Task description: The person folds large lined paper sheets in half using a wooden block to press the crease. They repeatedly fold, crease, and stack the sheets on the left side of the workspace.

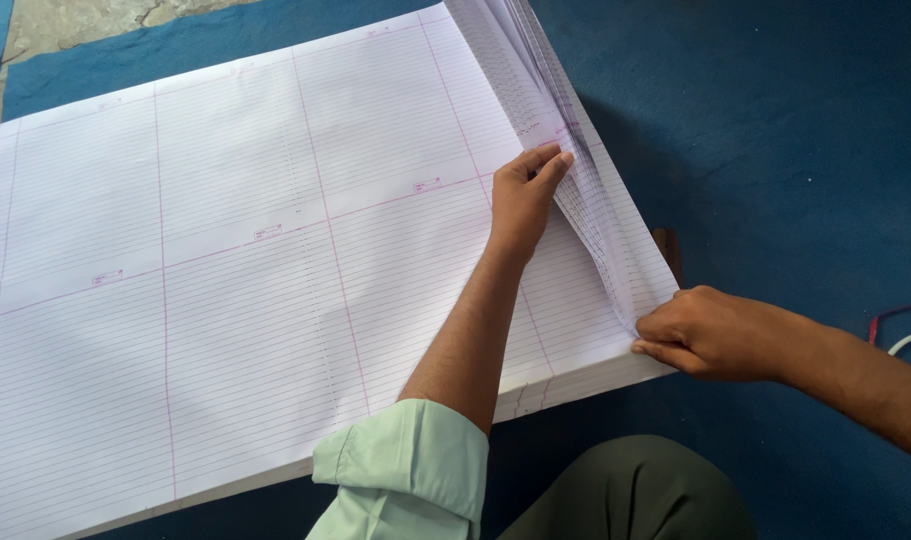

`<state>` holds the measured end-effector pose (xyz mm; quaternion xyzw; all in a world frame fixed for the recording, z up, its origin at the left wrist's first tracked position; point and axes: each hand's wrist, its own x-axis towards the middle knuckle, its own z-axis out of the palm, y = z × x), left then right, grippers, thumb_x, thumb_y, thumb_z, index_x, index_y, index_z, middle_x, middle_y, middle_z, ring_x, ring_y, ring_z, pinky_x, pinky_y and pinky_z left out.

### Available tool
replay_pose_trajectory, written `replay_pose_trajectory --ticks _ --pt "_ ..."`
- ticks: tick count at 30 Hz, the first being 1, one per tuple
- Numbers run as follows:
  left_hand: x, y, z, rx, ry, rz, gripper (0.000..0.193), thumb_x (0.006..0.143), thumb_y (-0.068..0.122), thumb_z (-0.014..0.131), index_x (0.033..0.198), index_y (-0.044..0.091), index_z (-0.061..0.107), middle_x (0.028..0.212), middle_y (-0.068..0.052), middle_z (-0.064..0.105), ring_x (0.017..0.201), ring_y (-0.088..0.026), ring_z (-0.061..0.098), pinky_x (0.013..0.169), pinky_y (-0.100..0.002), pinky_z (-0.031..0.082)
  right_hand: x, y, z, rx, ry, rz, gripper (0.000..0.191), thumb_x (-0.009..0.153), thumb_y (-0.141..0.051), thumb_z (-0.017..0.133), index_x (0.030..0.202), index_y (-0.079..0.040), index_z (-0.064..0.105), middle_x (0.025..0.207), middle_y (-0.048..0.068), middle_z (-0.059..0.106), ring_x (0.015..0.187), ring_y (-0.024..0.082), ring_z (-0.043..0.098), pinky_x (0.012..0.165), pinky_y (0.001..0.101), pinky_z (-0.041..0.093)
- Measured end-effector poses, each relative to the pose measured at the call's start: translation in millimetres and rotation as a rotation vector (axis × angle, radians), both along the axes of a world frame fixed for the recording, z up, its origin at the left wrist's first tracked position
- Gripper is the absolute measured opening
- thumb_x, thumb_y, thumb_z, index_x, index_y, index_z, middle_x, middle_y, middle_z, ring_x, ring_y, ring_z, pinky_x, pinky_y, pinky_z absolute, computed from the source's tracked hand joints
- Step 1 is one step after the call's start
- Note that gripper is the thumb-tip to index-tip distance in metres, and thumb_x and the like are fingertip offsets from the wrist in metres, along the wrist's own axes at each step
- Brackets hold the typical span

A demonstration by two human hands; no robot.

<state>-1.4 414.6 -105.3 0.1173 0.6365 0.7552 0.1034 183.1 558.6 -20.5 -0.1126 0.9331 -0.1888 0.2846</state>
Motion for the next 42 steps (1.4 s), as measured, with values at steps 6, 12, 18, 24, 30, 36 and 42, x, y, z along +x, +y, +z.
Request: replay_pose_trajectory --ticks 6,12,18,24,30,36,42 --pt "0.2 -1.6 5.2 -0.073 -0.029 0.03 0.03 0.093 0.025 0.065 0.108 0.0 0.072 0.087 -0.011 0.072 0.079 -0.016 0.065 0.075 -0.03 0.055 -0.8 -4.4 10.5 0.024 -0.023 -0.018 0.03 0.089 -0.033 0.062 0.067 -0.013 0.069 0.048 0.005 0.067 0.038 0.017 0.06 0.047 0.0346 0.05" --pt "0.6 -4.7 7.7 -0.082 -0.037 0.043 0.026 0.092 0.025 0.065 0.102 0.002 0.071 0.076 -0.004 0.062 0.068 -0.01 0.053 0.063 -0.027 0.049 -6.5 -10.8 23.7 0.105 -0.085 -0.068 0.032 0.087 -0.038 0.067 0.067 -0.014 0.074 0.048 0.003 0.069 0.039 0.017 0.059 0.048 0.0332 0.048" --pt "0.5 -4.3 4.5 -0.067 -0.044 0.061 0.024 0.094 0.025 0.062 0.1 0.003 0.069 0.073 -0.002 0.062 0.066 -0.009 0.054 0.061 -0.026 0.05 -22.9 -8.5 34.7 0.117 0.158 -0.154 0.049 0.088 -0.048 0.072 0.056 -0.011 0.072 0.042 0.006 0.065 0.031 0.017 0.047 0.039 0.036 0.04" --pt "-0.3 -3.1 4.0 -0.06 -0.03 0.065 0.023 0.095 0.025 0.062 0.098 0.003 0.068 0.07 -0.001 0.06 0.063 -0.008 0.052 0.058 -0.025 0.047 -66.1 -10.5 22.8 -0.045 0.377 -0.506 0.044 0.096 -0.048 0.056 0.097 -0.008 0.073 0.071 0.011 0.072 0.059 0.019 0.064 0.054 0.0319 0.05" --pt "0.7 -5.0 4.5 -0.052 0.006 0.056 0.026 0.095 0.027 0.064 0.1 0.002 0.069 0.071 0.0 0.059 0.065 -0.008 0.052 0.061 -0.026 0.047 -107.7 -18.1 9.9 -0.362 0.208 -0.723 0.07 0.098 -0.056 0.04 0.139 -0.001 0.052 0.121 0.026 0.065 0.109 0.035 0.07 0.088 0.0446 0.06" --pt "6.1 -4.6 2.8 -0.091 0.192 0.031 0.031 0.1 0.031 0.059 0.117 0.008 0.071 0.111 -0.01 0.07 0.104 -0.021 0.065 0.092 -0.035 0.054 -118.0 -14.3 7.0 -0.362 0.177 -0.757 0.081 0.097 -0.064 0.024 0.15 -0.005 0.039 0.145 0.03 0.046 0.137 0.044 0.042 0.107 0.058 0.04" --pt "10.5 -1.0 6.0 -0.154 0.24 -0.005 0.054 0.102 0.044 0.052 0.147 0.015 0.05 0.147 -0.025 0.053 0.14 -0.041 0.047 0.11 -0.054 0.046 -119.1 -7.7 2.6 -0.475 0.125 -0.805 0.083 0.095 -0.062 0.023 0.155 -0.003 0.027 0.152 0.031 0.037 0.145 0.042 0.035 0.114 0.0557 0.036"
